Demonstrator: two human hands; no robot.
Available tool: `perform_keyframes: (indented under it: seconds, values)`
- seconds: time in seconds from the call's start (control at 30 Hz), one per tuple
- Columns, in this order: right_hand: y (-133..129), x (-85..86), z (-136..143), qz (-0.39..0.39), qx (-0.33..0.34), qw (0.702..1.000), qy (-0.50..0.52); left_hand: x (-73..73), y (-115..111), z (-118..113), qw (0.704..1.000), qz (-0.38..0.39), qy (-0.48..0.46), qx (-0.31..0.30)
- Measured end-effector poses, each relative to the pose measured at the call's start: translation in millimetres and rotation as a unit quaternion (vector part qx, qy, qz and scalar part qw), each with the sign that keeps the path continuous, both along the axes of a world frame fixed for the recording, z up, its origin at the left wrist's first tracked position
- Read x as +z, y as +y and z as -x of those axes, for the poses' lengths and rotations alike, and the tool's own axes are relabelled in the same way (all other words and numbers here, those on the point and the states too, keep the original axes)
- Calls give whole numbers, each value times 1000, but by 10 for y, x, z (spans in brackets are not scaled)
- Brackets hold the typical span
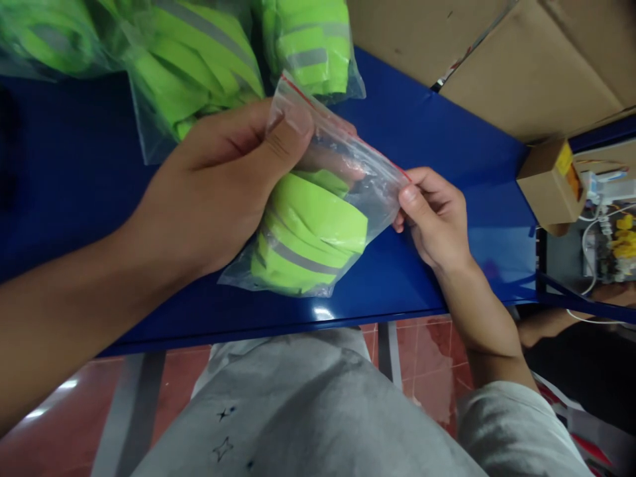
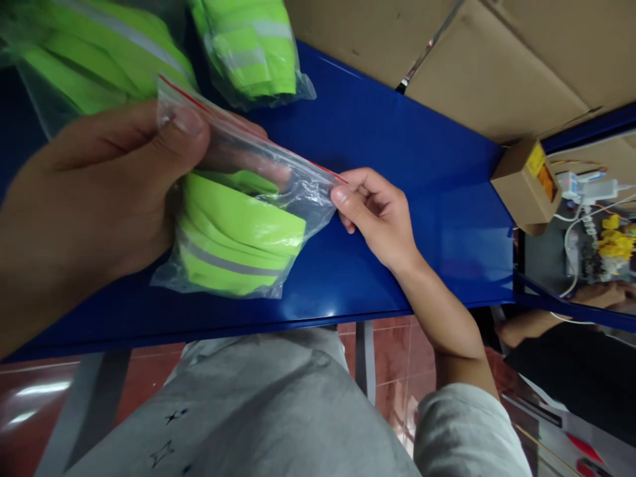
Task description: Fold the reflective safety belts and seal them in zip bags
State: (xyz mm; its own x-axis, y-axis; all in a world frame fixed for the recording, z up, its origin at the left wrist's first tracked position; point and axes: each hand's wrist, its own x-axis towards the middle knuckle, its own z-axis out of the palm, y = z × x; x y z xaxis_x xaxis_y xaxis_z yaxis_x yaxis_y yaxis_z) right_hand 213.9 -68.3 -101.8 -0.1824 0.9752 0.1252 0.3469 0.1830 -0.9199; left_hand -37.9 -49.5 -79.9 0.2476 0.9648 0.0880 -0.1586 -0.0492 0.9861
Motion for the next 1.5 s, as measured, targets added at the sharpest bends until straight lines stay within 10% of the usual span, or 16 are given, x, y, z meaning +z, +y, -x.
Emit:
perform_keyframes:
  seconds: [0.27,1.5]
  values:
    - [-37,64,51,-37,-49,998,11,-30,-76,-110,993,91,-19,73]
    - [-83,143,90,-38,47,998,-34,-146,-153,-172,998,-33,50,9]
